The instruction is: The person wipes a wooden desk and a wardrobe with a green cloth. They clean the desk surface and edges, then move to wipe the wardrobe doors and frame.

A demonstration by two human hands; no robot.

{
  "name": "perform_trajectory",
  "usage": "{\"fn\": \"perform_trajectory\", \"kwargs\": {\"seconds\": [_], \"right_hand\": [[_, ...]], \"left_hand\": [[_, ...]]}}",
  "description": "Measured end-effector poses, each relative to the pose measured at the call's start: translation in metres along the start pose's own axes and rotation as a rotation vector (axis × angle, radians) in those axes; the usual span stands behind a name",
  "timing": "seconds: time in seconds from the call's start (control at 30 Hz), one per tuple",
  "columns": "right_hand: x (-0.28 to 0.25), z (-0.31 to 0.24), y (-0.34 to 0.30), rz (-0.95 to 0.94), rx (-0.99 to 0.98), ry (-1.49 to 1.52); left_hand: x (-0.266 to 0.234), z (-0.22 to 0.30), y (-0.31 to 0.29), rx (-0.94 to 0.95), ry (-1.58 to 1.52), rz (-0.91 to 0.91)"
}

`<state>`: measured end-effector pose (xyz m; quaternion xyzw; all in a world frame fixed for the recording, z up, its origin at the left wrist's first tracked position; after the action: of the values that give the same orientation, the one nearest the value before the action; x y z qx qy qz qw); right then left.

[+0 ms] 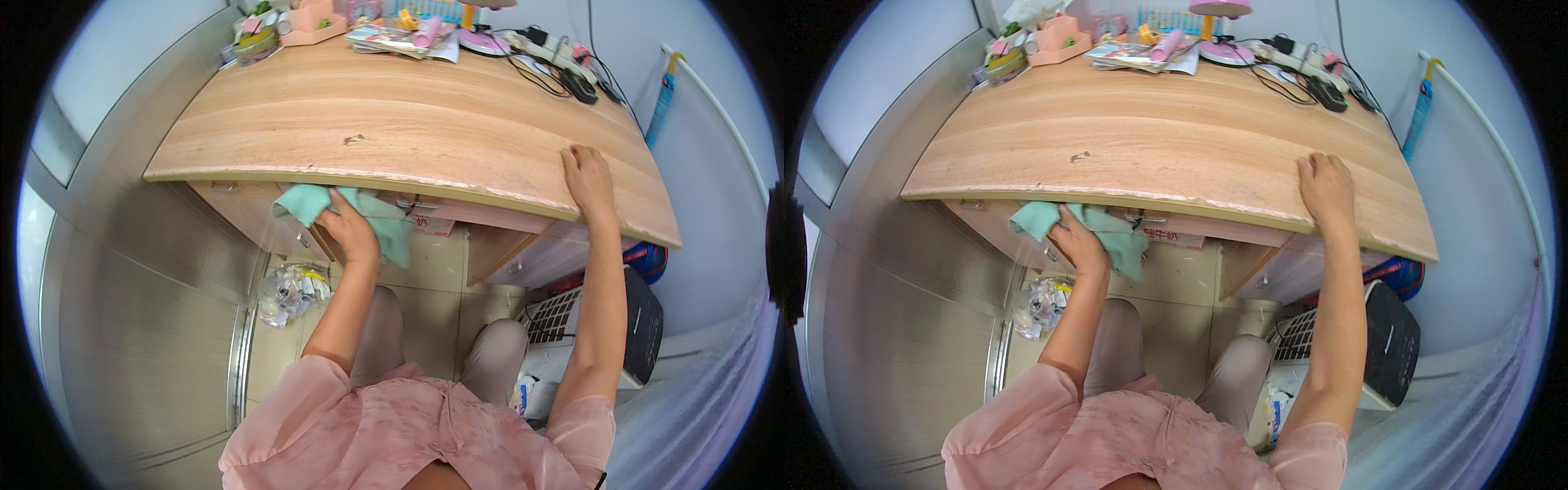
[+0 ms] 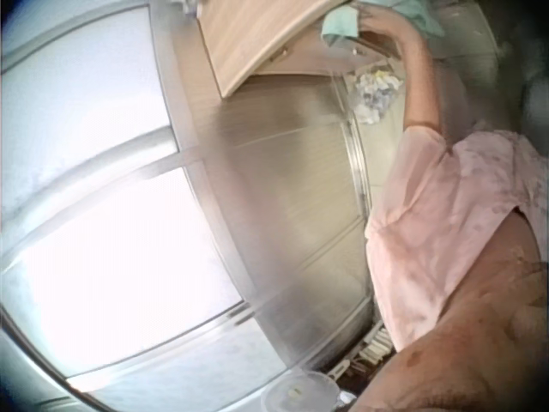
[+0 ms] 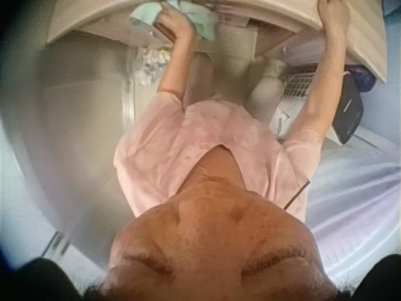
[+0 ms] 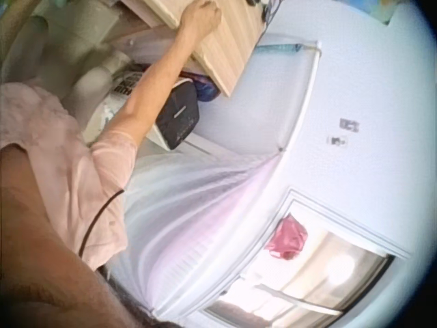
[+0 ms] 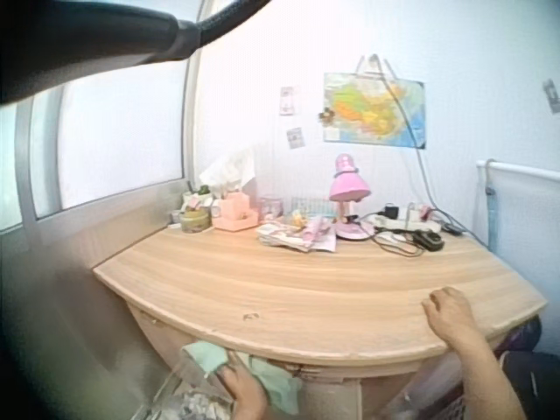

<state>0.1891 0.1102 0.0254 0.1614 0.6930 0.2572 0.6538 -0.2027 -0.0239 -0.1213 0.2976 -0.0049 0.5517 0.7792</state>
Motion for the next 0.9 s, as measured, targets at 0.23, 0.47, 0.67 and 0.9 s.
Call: {"fn": "perform_trajectory", "kwargs": {"seconds": [0.23,0.47,0.67,0.9], "right_hand": [[-0.076,-0.024,-0.061,0.712,-0.125,0.270],[-0.001,-0.106,-0.208,0.310,0.230,1.170],[0.051,-0.031,-0.229,0.379,1.047,2.071],[0.050,0.074,-0.176,0.638,0.975,1.294]], "left_hand": [[0.017,0.051,-0.103,-0.372,-0.419,-0.497],[0.047,0.100,-0.185,-0.436,-0.385,-1.303],[0.080,0.167,-0.095,0.264,-0.148,-1.264],[0.132,0.121,0.037,0.995,0.580,-1.039]]}}
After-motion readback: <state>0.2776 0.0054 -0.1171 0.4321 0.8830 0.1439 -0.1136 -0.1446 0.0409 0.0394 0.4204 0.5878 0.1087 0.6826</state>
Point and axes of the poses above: each hand's wrist, its own y-axis towards the middle knuckle, its own x-axis out of the palm, z = x × y, the point moved 7 cm from there along y, towards the middle knuckle, and after that the axes turned 14 degrees about -y, right-handed, at the moved point
